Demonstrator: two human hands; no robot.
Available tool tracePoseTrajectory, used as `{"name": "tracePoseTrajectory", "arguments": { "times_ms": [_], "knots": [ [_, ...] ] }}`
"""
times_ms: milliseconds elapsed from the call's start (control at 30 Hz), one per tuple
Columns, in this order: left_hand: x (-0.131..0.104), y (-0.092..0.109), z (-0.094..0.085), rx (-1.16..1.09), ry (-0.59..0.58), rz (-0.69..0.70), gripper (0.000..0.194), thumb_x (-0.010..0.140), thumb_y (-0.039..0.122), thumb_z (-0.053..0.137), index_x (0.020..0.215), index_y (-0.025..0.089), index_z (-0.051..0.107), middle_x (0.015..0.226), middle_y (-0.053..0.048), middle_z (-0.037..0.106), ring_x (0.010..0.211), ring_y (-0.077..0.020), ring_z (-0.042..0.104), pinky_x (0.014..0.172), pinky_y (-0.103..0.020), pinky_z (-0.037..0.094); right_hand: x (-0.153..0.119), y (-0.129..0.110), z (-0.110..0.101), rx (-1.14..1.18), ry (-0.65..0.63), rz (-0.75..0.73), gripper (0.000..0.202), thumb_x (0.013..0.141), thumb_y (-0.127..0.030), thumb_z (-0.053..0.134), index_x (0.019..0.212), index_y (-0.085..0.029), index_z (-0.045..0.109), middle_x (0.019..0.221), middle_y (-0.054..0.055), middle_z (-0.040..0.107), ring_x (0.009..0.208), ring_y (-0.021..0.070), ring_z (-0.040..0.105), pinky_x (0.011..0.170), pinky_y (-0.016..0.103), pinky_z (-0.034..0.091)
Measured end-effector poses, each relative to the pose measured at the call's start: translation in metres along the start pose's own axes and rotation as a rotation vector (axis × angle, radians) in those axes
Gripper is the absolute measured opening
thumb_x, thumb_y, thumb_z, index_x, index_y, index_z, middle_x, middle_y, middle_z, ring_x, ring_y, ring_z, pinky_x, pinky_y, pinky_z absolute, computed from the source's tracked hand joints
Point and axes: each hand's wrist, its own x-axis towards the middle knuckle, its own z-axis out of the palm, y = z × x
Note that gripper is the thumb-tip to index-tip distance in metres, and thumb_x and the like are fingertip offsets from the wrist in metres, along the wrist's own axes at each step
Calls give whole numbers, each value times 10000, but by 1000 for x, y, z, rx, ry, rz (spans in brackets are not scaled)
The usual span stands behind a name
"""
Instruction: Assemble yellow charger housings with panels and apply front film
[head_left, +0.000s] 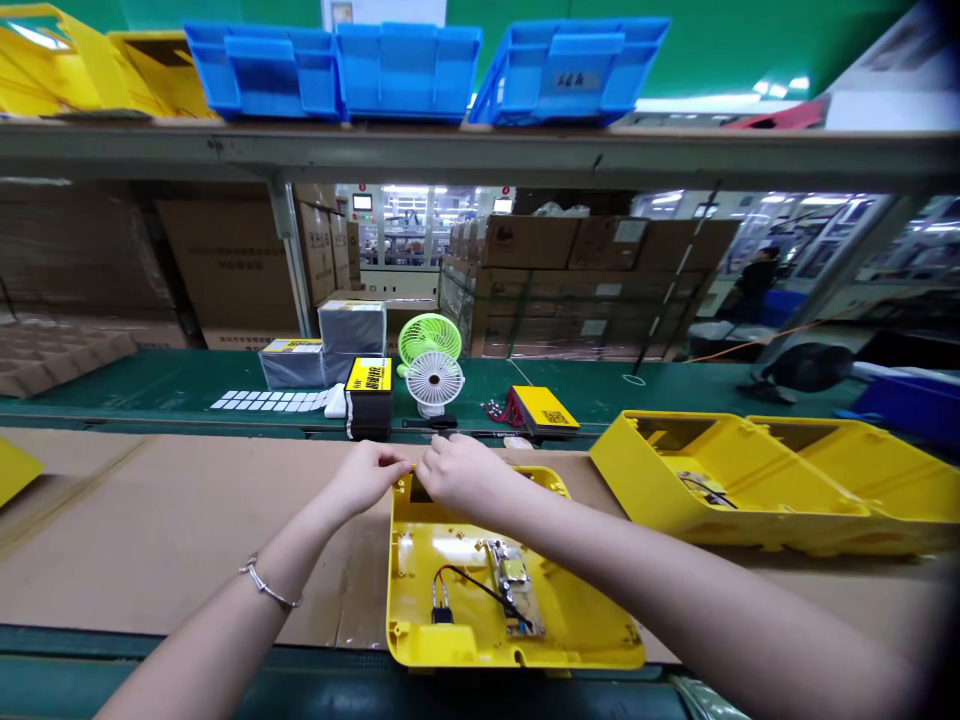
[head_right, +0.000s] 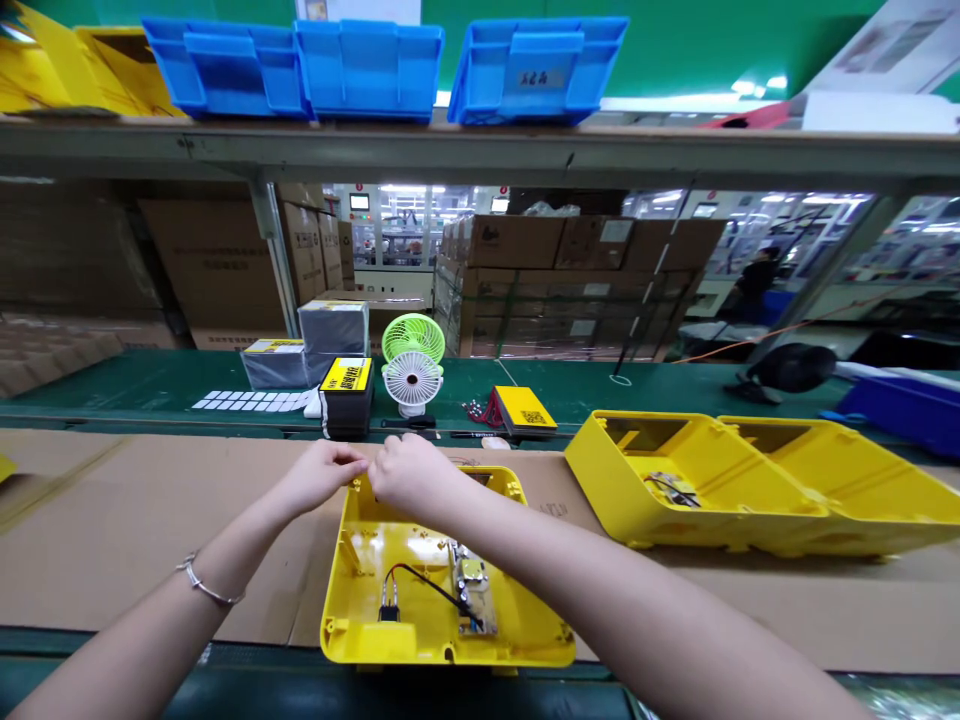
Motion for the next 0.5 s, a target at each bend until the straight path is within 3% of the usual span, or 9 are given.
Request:
{"name": "tracePoseTrajectory", "arguments": {
  "times_ms": [67, 167, 267, 333, 400, 467, 500],
  "knots": [
    [4, 3, -5, 50, -41, 3, 199, 657, 323, 613, 708, 173, 734, 725, -64, 726, 710, -220, 633, 623, -294, 459, 0, -7, 5, 102, -42, 43, 185, 754, -76, 495, 875, -133, 621, 792, 86, 671, 738, 205, 610, 597, 271, 380],
    [12, 7, -9, 122, -98, -5, 137, 599, 267, 636, 658, 184, 727, 653, -50, 710, 623, -195, 623, 540, -265, 449, -1, -14, 19, 249, -74, 95, 392, 678, -47, 522, 1026, -210, 596, 869, 32, 678, 726, 178, 635, 563, 240, 373],
    [21, 13, -10, 195, -146, -21, 88, 524, 176, 638, 585, 190, 700, 537, -17, 666, 485, -150, 574, 449, -231, 408, -3, -18, 29, 239, -64, 95, 530, 696, -60, 515, 1190, -252, 522, 936, 38, 667, 725, 175, 641, 547, 234, 369],
    [25, 18, -10, 247, -162, -28, 119, 466, 104, 619, 531, 188, 673, 476, 6, 629, 427, -127, 535, 413, -215, 370, -5, -18, 29, 203, -99, 92, 532, 721, -80, 517, 1216, -275, 512, 872, 33, 669, 671, 168, 632, 534, 233, 363],
    [29, 22, -10, 290, -168, -28, 159, 426, 53, 588, 490, 186, 646, 447, 21, 603, 407, -114, 506, 401, -209, 344, -10, -15, 23, 186, -145, 92, 421, 751, -119, 530, 1137, -279, 586, 786, 27, 665, 628, 159, 616, 533, 232, 359],
    [32, 22, -9, 313, -172, -18, 180, 412, 34, 568, 485, 186, 630, 456, 27, 599, 418, -113, 498, 406, -210, 339, -18, -10, 16, 194, -160, 106, 210, 804, -224, 534, 952, -241, 683, 730, 39, 653, 618, 157, 597, 547, 241, 364],
    [33, 20, -8, 317, -173, -11, 182, 411, 33, 564, 489, 187, 623, 468, 26, 601, 430, -116, 500, 412, -212, 342, -23, -7, 12, 203, -140, 120, 201, 829, -295, 522, 856, -218, 705, 724, 49, 646, 633, 159, 588, 564, 248, 370]
  ]
}}
